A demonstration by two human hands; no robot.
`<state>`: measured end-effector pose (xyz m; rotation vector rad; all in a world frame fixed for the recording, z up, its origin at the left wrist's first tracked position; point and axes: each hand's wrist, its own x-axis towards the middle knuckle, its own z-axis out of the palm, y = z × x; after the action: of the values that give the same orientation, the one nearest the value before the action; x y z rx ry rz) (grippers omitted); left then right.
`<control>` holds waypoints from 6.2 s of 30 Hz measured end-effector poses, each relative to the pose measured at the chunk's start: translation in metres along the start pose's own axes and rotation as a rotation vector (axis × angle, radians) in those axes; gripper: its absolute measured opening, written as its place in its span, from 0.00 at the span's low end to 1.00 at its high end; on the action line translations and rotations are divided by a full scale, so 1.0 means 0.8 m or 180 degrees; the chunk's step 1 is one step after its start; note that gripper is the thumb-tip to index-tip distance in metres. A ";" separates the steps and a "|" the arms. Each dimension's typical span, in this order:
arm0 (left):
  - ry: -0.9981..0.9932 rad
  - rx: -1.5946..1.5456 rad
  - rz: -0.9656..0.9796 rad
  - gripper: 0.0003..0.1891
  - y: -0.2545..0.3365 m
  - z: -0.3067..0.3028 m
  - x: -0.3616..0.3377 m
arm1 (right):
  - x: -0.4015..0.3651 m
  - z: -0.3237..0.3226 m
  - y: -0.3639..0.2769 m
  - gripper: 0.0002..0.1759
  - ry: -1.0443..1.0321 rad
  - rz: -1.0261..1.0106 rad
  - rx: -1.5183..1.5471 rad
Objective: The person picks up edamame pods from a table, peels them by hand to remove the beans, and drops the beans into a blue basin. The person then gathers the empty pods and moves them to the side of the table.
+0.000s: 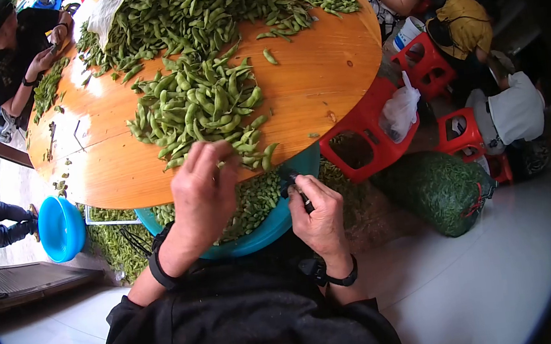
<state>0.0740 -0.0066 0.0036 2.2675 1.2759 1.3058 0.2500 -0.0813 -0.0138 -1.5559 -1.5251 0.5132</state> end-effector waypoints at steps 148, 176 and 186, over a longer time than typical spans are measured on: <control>-0.1663 -0.2446 -0.1834 0.09 -0.058 -0.020 -0.123 | -0.011 0.040 0.014 0.09 -0.1408 -0.0997 0.0446; -0.1334 -0.3050 -0.3193 0.08 -0.041 -0.014 -0.113 | -0.019 0.049 0.009 0.08 -0.1671 0.1280 0.2322; -0.1600 -0.5209 -0.3926 0.04 -0.056 -0.003 -0.130 | -0.015 0.048 0.021 0.06 -0.2112 0.2028 0.3801</control>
<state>0.0235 -0.0616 -0.0816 0.3629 0.5881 0.6108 0.2273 -0.0788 -0.0514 -0.8415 -0.7185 2.0052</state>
